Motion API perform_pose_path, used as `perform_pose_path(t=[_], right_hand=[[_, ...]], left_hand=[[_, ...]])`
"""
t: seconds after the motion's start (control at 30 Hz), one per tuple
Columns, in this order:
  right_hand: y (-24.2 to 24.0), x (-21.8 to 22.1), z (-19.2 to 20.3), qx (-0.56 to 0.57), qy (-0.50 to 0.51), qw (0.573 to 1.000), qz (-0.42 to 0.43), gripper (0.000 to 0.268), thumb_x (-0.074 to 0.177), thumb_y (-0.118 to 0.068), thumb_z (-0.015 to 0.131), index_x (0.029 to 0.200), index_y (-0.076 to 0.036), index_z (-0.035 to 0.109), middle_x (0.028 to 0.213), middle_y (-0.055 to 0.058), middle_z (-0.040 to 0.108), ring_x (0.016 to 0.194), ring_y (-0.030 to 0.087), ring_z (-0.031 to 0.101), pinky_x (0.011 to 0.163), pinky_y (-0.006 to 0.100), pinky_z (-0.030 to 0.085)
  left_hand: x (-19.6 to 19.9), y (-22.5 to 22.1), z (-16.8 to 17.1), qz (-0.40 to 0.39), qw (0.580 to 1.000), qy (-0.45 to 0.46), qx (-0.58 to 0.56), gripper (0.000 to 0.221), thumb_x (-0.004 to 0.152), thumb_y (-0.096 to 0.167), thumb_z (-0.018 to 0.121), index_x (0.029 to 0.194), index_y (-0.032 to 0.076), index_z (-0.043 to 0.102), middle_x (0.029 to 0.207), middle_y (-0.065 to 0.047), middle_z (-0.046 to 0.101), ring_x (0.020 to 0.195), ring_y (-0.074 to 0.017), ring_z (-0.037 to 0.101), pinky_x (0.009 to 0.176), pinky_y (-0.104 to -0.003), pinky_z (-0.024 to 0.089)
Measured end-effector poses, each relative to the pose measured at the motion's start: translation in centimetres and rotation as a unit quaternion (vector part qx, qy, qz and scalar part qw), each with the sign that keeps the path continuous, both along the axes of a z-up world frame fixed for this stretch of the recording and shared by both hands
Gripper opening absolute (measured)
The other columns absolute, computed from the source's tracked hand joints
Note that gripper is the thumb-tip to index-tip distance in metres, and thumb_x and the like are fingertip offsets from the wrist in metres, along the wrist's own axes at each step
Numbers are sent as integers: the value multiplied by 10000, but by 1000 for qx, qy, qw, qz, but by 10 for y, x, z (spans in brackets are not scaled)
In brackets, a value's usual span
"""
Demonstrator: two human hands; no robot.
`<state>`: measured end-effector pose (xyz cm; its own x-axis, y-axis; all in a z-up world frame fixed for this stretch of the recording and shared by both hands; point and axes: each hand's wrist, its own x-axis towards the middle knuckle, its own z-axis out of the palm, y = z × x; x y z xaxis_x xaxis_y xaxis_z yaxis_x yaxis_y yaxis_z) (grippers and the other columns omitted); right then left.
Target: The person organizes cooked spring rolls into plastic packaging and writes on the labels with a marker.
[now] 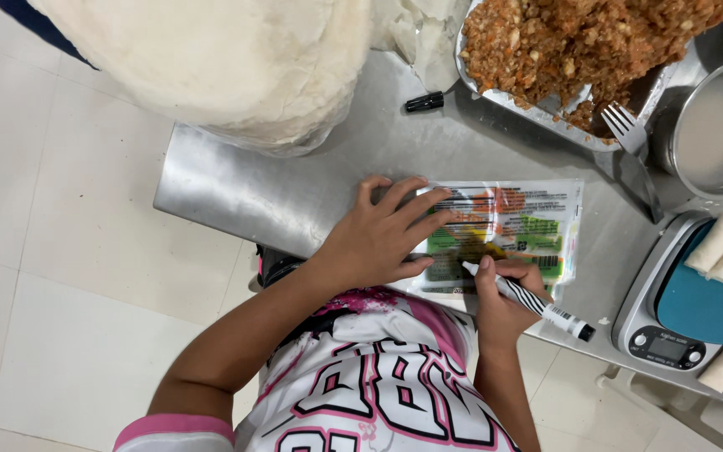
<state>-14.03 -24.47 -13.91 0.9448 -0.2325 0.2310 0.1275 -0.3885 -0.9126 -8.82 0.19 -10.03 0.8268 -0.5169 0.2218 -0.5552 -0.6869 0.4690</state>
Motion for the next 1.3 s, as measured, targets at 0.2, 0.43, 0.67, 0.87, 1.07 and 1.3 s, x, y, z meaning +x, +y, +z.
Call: perform_pose_path(t=[0.2, 0.43, 0.67, 0.87, 1.07, 1.3], right_hand=[[-3, 0, -5, 5, -3, 1000, 5, 313, 923, 21, 821, 771, 25, 547, 708, 173, 628, 645, 225, 644, 652, 333, 465], [-8, -2, -6, 32, -11, 999, -12, 295, 930, 46, 803, 780, 13, 551, 721, 165, 617, 667, 201, 619, 660, 334, 447], [-79, -3, -13, 61, -25, 995, -69, 369, 1065, -45, 755, 859, -66, 449, 734, 125, 542, 568, 141, 491, 633, 295, 382], [-80, -3, -17, 25, 6, 998, -65, 375, 1033, -28, 802, 846, -11, 477, 761, 161, 586, 621, 170, 558, 648, 296, 396], [-71, -4, -15, 32, 4, 998, -56, 363, 989, 4, 826, 841, -12, 495, 764, 142, 595, 691, 167, 598, 695, 310, 426], [-83, -7, -26, 17, 0, 998, -61, 361, 1013, 27, 800, 841, -4, 483, 775, 154, 593, 720, 180, 596, 727, 323, 441]], left_hand=[[0, 0, 0, -1, 1000, 10, -2, 713, 839, 422, 761, 1457, 180, 500, 1494, -85, 459, 1394, -322, 400, 1023, -567, 308], [-1, 1, 0, -5, 1000, 15, -1, 694, 860, 411, 745, 1463, 175, 495, 1502, -86, 453, 1391, -325, 402, 1025, -565, 314], [0, 2, 2, 0, 1000, -5, 4, 705, 835, 430, 758, 1444, 174, 511, 1485, -83, 461, 1377, -320, 416, 1014, -555, 325], [0, 0, -2, -1, 1000, -2, 9, 711, 847, 443, 744, 1459, 176, 498, 1488, -80, 460, 1389, -318, 405, 1010, -557, 317], [0, 0, 0, -4, 1000, 15, 5, 702, 863, 423, 742, 1473, 177, 495, 1494, -82, 466, 1389, -322, 406, 1016, -557, 301], [1, 0, 2, 0, 1000, 6, 13, 693, 847, 439, 749, 1446, 185, 509, 1500, -77, 457, 1385, -316, 407, 1016, -552, 307]])
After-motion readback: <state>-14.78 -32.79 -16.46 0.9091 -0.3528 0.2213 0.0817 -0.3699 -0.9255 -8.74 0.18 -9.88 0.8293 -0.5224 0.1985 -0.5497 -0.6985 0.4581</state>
